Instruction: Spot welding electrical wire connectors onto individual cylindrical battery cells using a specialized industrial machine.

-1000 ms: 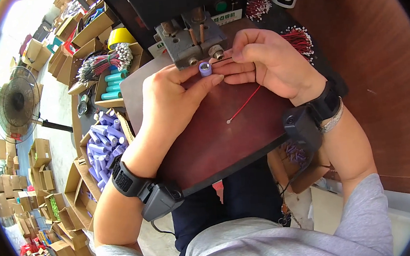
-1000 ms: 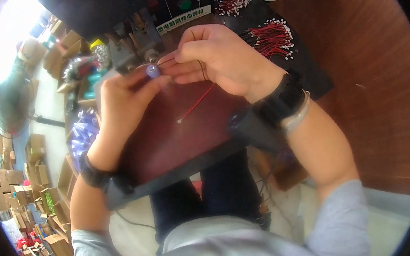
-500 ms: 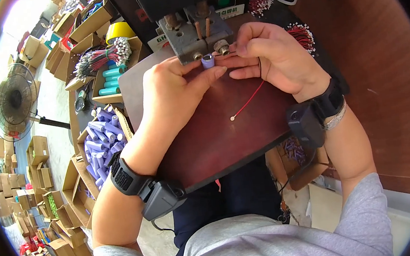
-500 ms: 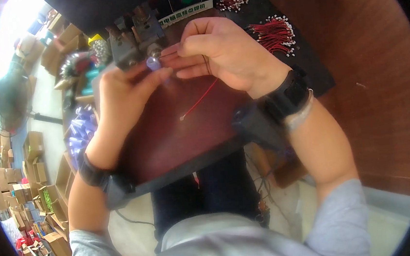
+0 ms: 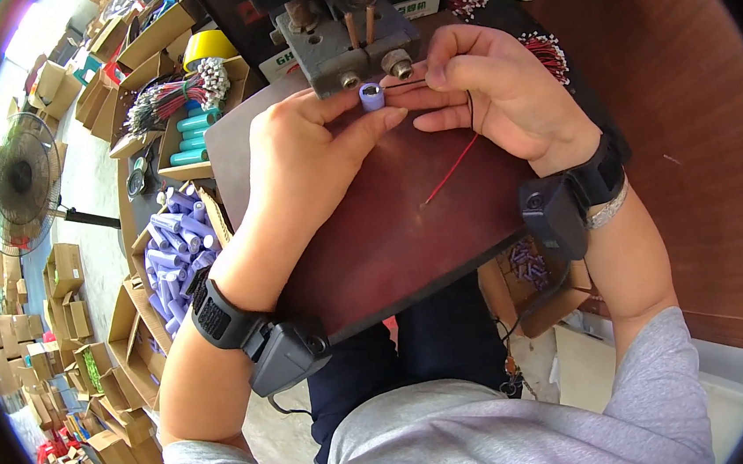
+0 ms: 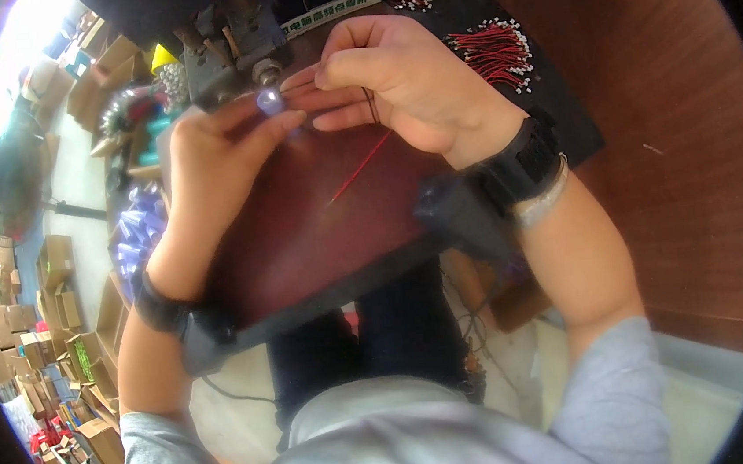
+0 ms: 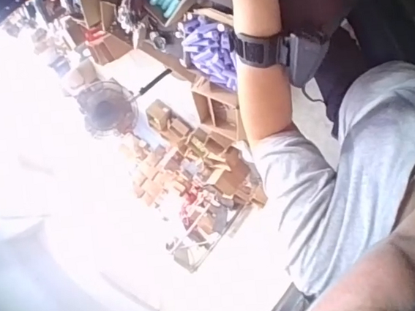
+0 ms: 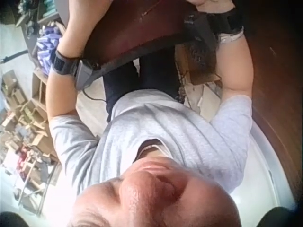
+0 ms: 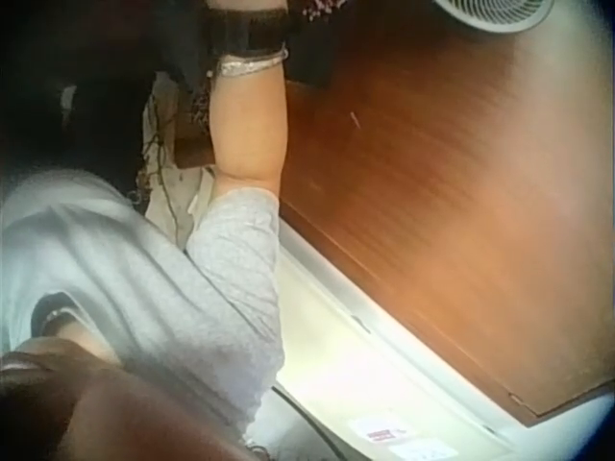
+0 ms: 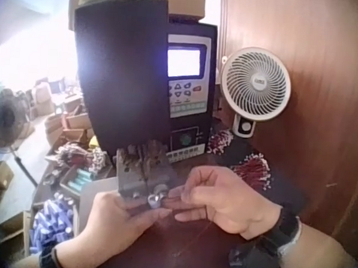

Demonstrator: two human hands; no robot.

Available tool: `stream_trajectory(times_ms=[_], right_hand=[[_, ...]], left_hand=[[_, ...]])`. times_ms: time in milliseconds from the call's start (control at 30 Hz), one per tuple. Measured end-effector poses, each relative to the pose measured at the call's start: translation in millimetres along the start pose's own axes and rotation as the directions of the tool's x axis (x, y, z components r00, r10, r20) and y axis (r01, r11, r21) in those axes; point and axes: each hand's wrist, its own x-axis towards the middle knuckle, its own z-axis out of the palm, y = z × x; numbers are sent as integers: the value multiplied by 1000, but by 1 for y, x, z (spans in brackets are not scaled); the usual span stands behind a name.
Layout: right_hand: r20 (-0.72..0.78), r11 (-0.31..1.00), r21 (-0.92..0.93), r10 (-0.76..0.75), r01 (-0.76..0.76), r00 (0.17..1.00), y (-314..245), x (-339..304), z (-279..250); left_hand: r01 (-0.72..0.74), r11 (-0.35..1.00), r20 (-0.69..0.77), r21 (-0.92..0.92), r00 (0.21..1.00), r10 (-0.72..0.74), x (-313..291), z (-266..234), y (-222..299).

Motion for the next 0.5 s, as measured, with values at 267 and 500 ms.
stream_trajectory(times_ms=[267,500], right_hand=[[34,1000,1,8,-8,999,0,0,-3],[34,999,-34,10,-9,999,0,0,-2]], left_hand=[[19,996,21,-91,1000,-17,-1,1,1],[-75,993,-37,-87,997,72,-2,3,-3]])
